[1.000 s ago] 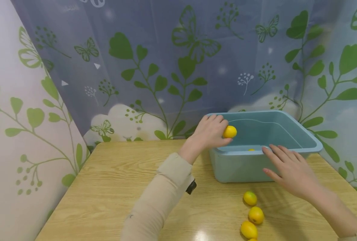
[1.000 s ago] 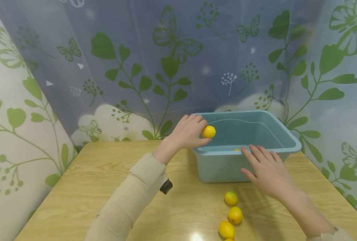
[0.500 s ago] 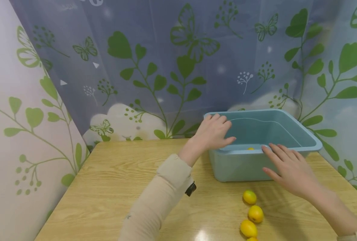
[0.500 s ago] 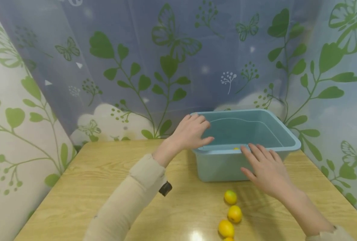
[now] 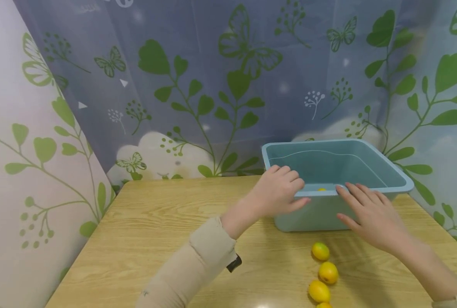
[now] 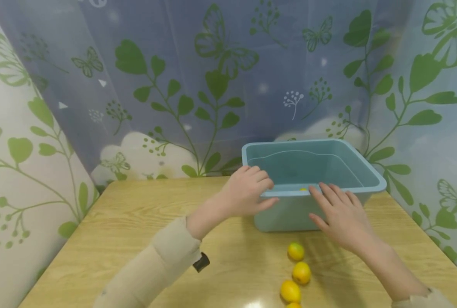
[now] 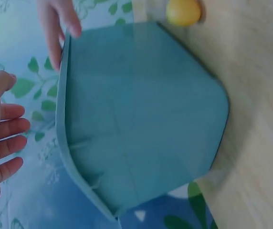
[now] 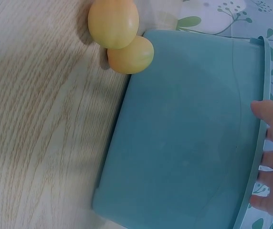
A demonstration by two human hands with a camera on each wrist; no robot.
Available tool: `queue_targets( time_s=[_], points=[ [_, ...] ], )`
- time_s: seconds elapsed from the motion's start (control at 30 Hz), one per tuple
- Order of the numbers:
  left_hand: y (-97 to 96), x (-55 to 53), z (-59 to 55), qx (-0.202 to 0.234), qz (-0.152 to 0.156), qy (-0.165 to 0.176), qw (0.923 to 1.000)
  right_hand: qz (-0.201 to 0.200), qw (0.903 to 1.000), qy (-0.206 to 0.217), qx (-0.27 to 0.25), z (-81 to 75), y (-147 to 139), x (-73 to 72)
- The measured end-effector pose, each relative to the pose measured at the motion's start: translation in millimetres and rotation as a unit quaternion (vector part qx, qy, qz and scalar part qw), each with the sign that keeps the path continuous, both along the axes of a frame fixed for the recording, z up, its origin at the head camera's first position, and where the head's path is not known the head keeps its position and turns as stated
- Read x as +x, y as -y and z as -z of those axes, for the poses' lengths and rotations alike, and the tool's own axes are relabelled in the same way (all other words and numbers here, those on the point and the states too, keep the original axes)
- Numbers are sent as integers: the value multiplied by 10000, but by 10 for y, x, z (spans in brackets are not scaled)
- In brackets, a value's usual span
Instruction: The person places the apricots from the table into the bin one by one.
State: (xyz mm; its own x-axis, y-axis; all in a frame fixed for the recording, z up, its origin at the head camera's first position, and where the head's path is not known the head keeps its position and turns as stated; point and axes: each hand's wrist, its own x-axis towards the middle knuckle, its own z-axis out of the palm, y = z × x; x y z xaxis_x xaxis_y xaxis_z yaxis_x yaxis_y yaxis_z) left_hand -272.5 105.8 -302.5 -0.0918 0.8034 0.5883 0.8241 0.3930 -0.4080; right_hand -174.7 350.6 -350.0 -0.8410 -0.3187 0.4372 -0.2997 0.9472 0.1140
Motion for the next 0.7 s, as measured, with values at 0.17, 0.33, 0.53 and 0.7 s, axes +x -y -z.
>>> queue_targets(
  time_s=[0.17, 0.33, 0.53, 0.7],
  points=[
    [-52, 163, 141, -102, 232, -244, 9994, -10, 10000, -34, 1, -13, 2, 8],
    [-121, 292, 318, -599, 92, -83, 9981, 37, 10000, 52, -5, -16, -1, 4],
    [-186, 340, 564, -1177, -235, 222, 9925, 59, 10000, 77, 6, 3, -4, 2],
    [-257, 332, 754, -1320, -304, 170, 9906, 12, 10000, 10, 2, 11, 0, 1]
  ],
)
